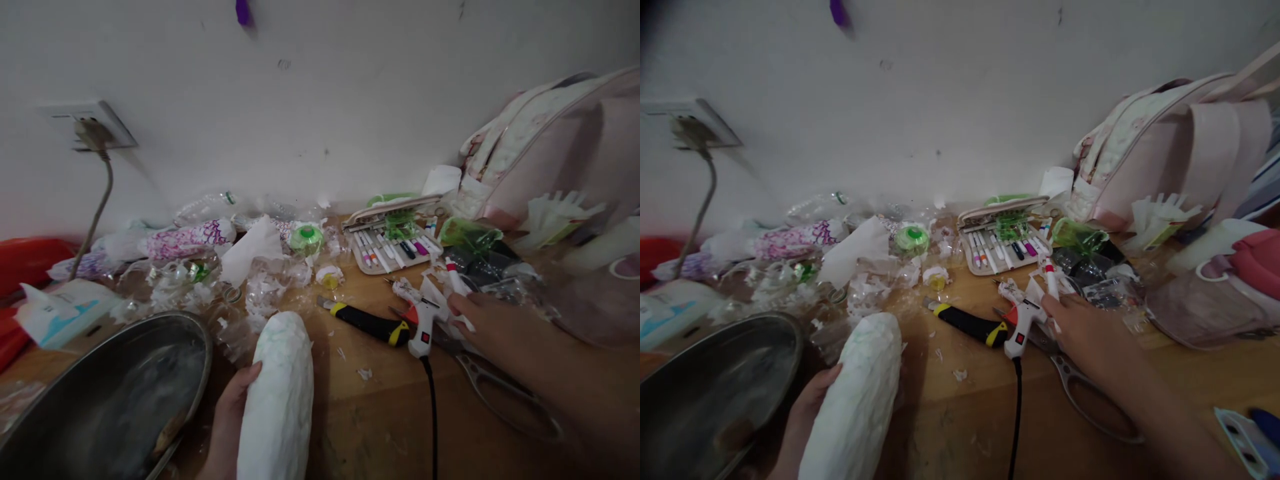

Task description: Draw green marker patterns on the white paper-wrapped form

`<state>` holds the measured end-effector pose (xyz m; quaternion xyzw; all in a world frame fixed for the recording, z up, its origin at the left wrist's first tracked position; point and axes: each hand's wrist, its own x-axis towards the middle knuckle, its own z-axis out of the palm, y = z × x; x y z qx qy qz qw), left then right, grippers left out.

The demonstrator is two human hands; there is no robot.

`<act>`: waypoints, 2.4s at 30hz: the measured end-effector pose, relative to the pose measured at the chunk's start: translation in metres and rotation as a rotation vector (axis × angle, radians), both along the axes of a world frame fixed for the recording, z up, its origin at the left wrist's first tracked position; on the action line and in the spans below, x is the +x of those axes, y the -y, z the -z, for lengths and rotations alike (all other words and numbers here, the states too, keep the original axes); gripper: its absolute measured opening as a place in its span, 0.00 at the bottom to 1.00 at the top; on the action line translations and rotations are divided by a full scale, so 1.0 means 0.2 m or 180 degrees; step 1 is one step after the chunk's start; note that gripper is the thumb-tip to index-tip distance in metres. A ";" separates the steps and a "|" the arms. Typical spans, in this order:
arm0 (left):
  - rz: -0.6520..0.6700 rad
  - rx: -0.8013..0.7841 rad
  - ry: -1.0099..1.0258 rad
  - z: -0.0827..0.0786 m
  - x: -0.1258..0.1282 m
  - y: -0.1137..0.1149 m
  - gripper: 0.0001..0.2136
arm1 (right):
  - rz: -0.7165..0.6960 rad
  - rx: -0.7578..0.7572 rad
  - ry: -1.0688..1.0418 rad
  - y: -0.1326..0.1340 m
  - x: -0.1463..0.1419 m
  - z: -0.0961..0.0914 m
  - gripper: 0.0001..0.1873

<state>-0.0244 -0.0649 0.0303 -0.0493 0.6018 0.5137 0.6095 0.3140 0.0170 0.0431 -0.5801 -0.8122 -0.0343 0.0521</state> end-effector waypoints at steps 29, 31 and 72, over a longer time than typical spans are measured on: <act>-0.0086 -0.0302 -0.0408 0.01 0.00 -0.01 0.10 | 0.0468 -0.0564 -0.2029 -0.05 0.00 0.00 0.27; -0.0075 -0.0281 -0.0459 0.01 -0.01 -0.01 0.11 | 0.0673 -0.0485 -0.2023 -0.07 0.00 0.02 0.27; 0.0010 -0.0140 0.0119 0.00 0.00 -0.01 0.08 | 0.1493 -0.0305 -0.1930 -0.08 -0.08 0.02 0.23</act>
